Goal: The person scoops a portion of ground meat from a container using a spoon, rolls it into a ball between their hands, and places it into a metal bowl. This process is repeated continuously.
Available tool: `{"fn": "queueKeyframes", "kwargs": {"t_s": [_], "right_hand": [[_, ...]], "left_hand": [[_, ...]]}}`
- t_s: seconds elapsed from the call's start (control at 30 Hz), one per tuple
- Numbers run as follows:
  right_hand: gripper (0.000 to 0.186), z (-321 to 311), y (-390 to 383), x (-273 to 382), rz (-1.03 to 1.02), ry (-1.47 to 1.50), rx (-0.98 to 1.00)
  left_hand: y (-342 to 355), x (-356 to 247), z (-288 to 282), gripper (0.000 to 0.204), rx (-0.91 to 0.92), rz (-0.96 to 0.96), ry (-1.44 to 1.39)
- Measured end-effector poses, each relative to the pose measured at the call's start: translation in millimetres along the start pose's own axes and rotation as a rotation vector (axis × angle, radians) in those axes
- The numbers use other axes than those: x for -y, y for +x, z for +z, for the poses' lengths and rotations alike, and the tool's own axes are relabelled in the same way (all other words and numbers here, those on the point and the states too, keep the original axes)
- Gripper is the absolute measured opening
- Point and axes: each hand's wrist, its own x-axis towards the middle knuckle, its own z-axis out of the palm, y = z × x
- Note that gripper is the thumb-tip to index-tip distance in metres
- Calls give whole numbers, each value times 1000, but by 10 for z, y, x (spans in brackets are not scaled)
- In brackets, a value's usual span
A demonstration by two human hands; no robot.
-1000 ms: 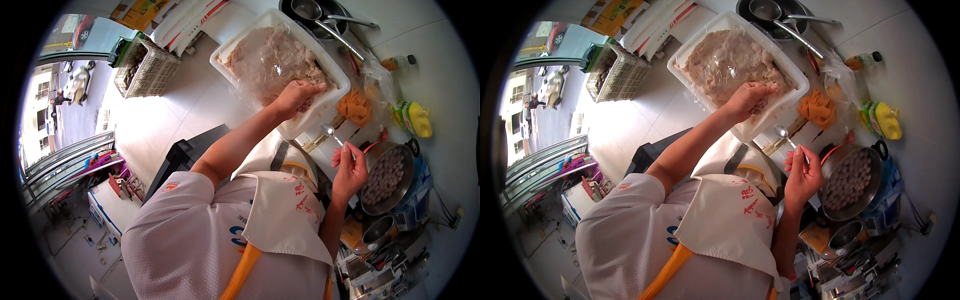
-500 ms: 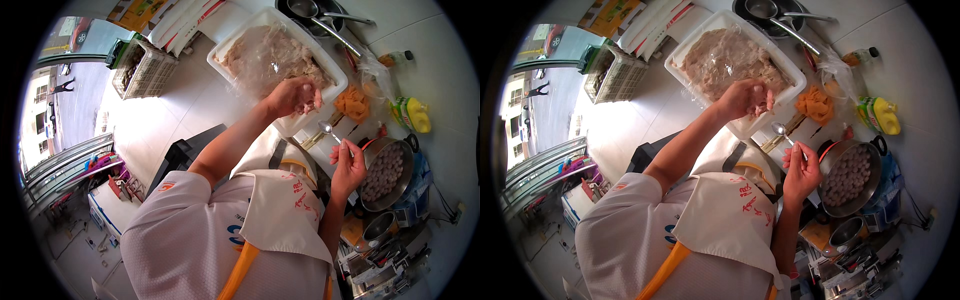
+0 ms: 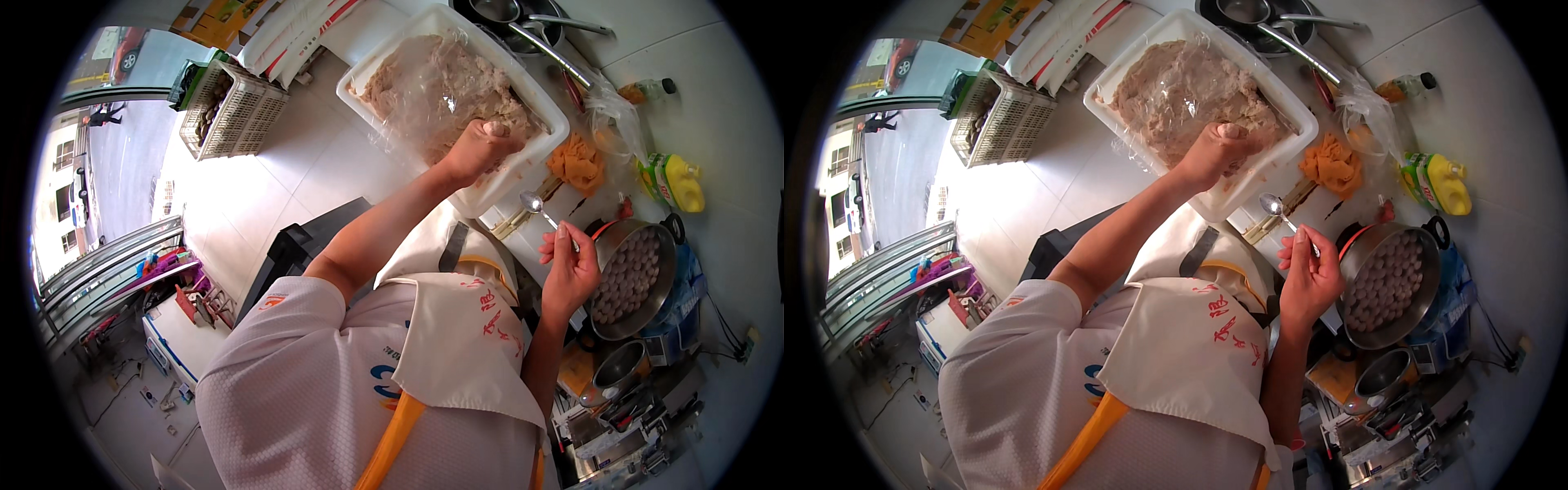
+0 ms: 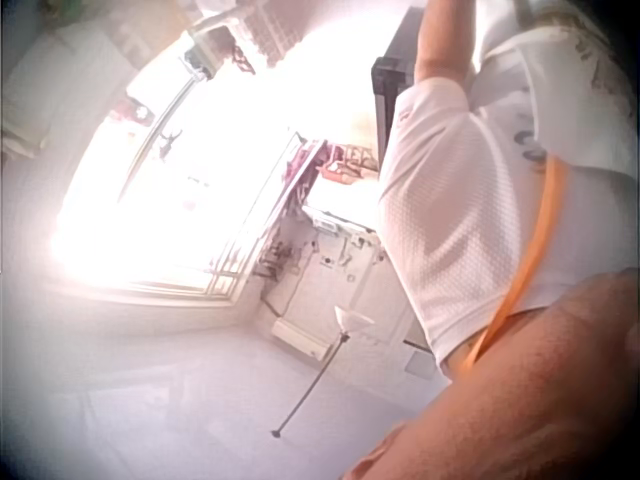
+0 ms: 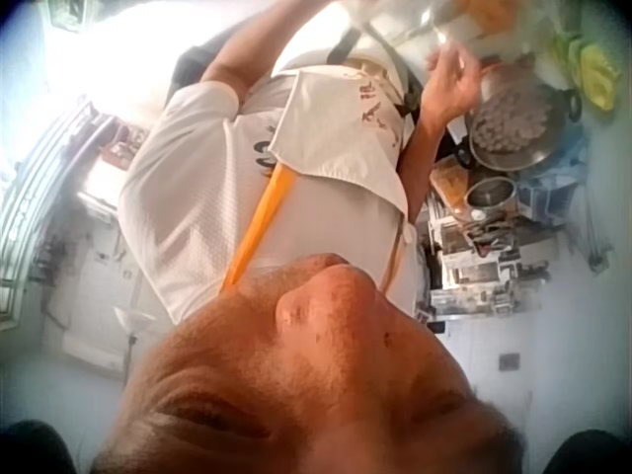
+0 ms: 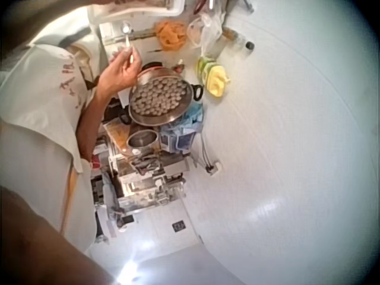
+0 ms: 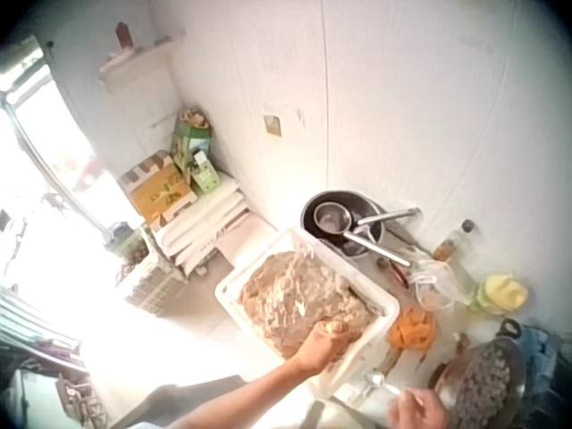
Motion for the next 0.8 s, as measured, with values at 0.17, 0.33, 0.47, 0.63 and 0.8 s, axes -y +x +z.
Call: {"fn": "queueKeyframes", "kwargs": {"t_s": [0.17, 0.33, 0.47, 0.63, 0.8], "right_hand": [[17, 4, 8, -6, 6, 9, -4], [17, 18, 13, -7, 0, 3, -2], [17, 26, 14, 19, 0, 6, 9], [16, 15, 62, 91, -44, 7, 17], [16, 44, 151, 315, -108, 24, 67]], "left_hand": [[-111, -215, -54, 36, 237, -70, -94], [-46, -373, -46, 36, 295, -251, -338], [-4, -231, -178, 36, 310, -214, -394], [-86, -250, -40, 45, 162, -93, -90], [-171, -240, 50, 48, 91, 139, 213]]}}
